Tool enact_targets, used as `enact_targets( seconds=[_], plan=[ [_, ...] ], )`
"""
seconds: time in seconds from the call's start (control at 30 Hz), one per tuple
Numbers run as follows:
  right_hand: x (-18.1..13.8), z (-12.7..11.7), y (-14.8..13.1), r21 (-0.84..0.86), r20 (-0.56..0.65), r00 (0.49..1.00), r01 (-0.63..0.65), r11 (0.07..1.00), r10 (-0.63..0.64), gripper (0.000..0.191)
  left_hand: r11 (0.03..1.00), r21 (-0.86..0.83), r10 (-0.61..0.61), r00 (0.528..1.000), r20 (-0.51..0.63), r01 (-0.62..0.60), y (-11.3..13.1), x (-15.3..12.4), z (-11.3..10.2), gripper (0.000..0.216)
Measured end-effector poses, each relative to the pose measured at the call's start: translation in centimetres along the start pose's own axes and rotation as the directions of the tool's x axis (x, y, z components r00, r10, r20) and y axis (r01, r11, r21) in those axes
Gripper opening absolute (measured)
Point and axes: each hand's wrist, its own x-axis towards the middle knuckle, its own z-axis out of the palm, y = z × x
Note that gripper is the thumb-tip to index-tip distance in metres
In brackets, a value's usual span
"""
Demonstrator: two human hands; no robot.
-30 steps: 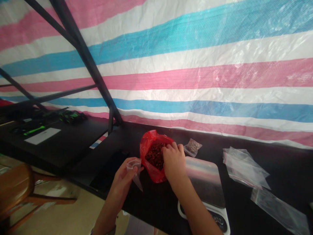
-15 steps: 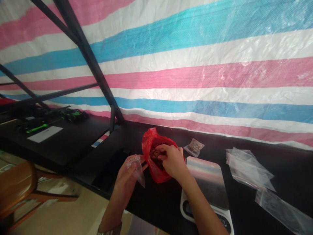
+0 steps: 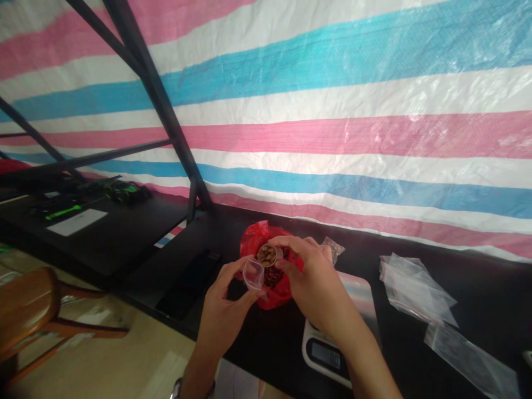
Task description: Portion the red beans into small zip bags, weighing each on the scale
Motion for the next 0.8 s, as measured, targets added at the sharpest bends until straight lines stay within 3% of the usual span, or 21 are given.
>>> enact_targets(
  seconds=[0.2, 0.33, 0.53, 0.8],
  plan=[
    [-1.1, -0.2, -0.7, -0.283, -0.047, 0.976, 0.193, 0.940, -0.214, 0.040, 0.993, 0.090, 0.079, 0.997, 0.010, -0.080, -0.2, -0.2, 0.7, 0.040],
    [-1.5, 0.3, -1.2, -0.380, -0.004, 0.945, 0.302, 0.874, -0.328, 0.046, 0.988, 0.110, 0.108, 0.994, 0.026, -0.110, -0.2, -0.2, 1.0, 0.037],
    [-1.4, 0.6, -1.7, -0.408, -0.005, 0.915, 0.367, 0.836, -0.404, 0.049, 0.999, 0.035, 0.040, 0.999, 0.012, -0.040, -0.1, -0.2, 1.3, 0.043],
    [-1.2, -0.2, -2.0, -0.362, -0.112, 0.884, 0.389, 0.847, -0.454, 0.040, 0.996, -0.088, -0.030, 0.998, -0.051, 0.025, -0.3, -0.3, 1.2, 0.049]
  ],
)
